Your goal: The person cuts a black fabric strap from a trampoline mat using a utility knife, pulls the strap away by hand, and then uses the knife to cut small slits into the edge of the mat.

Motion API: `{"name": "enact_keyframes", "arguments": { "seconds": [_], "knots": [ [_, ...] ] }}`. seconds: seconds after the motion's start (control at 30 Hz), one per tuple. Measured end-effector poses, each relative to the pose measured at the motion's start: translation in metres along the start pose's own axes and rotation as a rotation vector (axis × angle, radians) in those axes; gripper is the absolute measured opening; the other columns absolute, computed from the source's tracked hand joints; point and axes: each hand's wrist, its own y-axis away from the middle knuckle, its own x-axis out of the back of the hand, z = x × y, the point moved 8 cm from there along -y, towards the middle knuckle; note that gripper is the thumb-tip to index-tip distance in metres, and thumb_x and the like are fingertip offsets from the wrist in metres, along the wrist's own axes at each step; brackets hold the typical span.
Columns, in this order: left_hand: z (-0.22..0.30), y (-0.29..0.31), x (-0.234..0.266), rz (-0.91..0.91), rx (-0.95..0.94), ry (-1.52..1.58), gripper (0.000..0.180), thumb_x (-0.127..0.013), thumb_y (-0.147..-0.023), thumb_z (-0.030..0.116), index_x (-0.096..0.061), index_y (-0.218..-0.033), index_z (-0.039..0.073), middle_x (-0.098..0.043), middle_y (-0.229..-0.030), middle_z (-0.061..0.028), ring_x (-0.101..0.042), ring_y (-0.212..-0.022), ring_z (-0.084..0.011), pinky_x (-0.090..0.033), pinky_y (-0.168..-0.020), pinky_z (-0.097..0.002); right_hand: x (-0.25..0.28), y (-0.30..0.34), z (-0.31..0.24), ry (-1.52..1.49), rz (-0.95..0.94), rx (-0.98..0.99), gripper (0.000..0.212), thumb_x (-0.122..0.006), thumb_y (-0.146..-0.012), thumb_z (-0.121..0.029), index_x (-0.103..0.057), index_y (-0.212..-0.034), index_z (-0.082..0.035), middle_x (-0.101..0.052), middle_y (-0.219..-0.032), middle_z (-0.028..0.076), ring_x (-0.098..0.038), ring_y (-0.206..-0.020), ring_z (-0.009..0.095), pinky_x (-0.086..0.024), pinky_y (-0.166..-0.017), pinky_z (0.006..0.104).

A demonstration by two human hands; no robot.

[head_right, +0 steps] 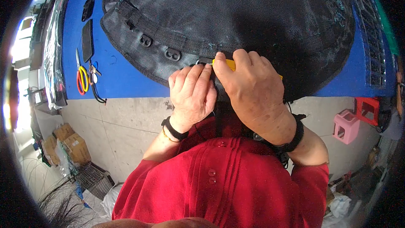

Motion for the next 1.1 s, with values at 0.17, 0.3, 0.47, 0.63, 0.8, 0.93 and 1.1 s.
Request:
{"name": "enact_keyframes", "arguments": {
  "seconds": [0.17, 0.3, 0.47, 0.63, 0.8, 0.93, 1.1],
  "knots": [
    [0.0, -0.001, 0.001, 0.005, -0.005, 0.006, 0.045, -0.072, -0.079, 0.015, -0.072, -0.122, 0.002, -0.067, -0.118, -0.0103, -0.063, -0.106, -0.0279, -0.046, -0.096, -0.0438, 0.001, 0.003, 0.0, 0.021, -0.011, -0.009, 0.027, -0.066, -0.092, -0.014, -0.069, -0.118, -0.008, -0.054, -0.085, 0.006, -0.061, -0.075, 0.023, -0.051, -0.067, 0.0355],
    [0.0, 0.0, 0.0, 0.007, -0.002, -0.004, 0.045, -0.072, -0.079, 0.015, -0.072, -0.122, 0.002, -0.067, -0.118, -0.0103, -0.063, -0.106, -0.028, -0.046, -0.096, -0.0441, 0.001, 0.005, 0.001, 0.023, 0.0, -0.018, 0.027, -0.066, -0.091, -0.013, -0.069, -0.118, -0.008, -0.054, -0.086, 0.006, -0.061, -0.076, 0.023, -0.052, -0.067, 0.0356],
    [0.001, -0.001, 0.0, 0.008, -0.004, -0.005, 0.045, -0.072, -0.079, 0.015, -0.072, -0.122, 0.002, -0.067, -0.118, -0.0101, -0.063, -0.106, -0.0282, -0.046, -0.096, -0.0443, 0.001, 0.007, 0.002, 0.024, -0.008, -0.026, 0.028, -0.067, -0.091, -0.013, -0.069, -0.118, -0.008, -0.054, -0.086, 0.007, -0.061, -0.077, 0.023, -0.052, -0.067, 0.0358],
    [0.001, 0.0, 0.0, 0.014, -0.008, -0.01, 0.046, -0.072, -0.079, 0.014, -0.071, -0.123, 0.002, -0.067, -0.118, -0.0102, -0.063, -0.106, -0.0283, -0.045, -0.096, -0.0442, 0.002, 0.009, 0.003, 0.026, -0.012, -0.038, 0.029, -0.066, -0.091, -0.013, -0.068, -0.119, -0.008, -0.056, -0.087, 0.007, -0.062, -0.078, 0.024, -0.053, -0.068, 0.0362],
    [0.001, -0.001, 0.0, 0.011, -0.008, -0.006, 0.046, -0.072, -0.079, 0.013, -0.071, -0.124, 0.002, -0.067, -0.118, -0.0098, -0.063, -0.107, -0.0282, -0.045, -0.097, -0.0439, 0.003, 0.01, 0.005, 0.024, -0.006, -0.049, 0.027, -0.066, -0.091, -0.013, -0.068, -0.118, -0.009, -0.056, -0.088, 0.007, -0.062, -0.078, 0.024, -0.053, -0.069, 0.0364],
    [0.0, 0.0, 0.001, 0.009, -0.003, -0.006, 0.045, -0.071, -0.08, 0.013, -0.071, -0.123, 0.002, -0.067, -0.118, -0.0095, -0.063, -0.107, -0.0283, -0.045, -0.097, -0.044, 0.002, 0.012, 0.006, 0.01, -0.005, -0.059, 0.026, -0.066, -0.092, -0.013, -0.068, -0.117, -0.009, -0.056, -0.088, 0.007, -0.062, -0.079, 0.024, -0.053, -0.069, 0.0368],
    [0.0, -0.001, 0.0, 0.012, -0.005, 0.007, 0.044, -0.071, -0.081, 0.012, -0.071, -0.123, 0.002, -0.067, -0.117, -0.0093, -0.063, -0.107, -0.0287, -0.044, -0.097, -0.0437, 0.003, 0.015, 0.008, 0.019, -0.004, -0.07, 0.026, -0.066, -0.092, -0.013, -0.069, -0.117, -0.008, -0.056, -0.088, 0.007, -0.063, -0.079, 0.025, -0.053, -0.07, 0.0371]
  ]
}}
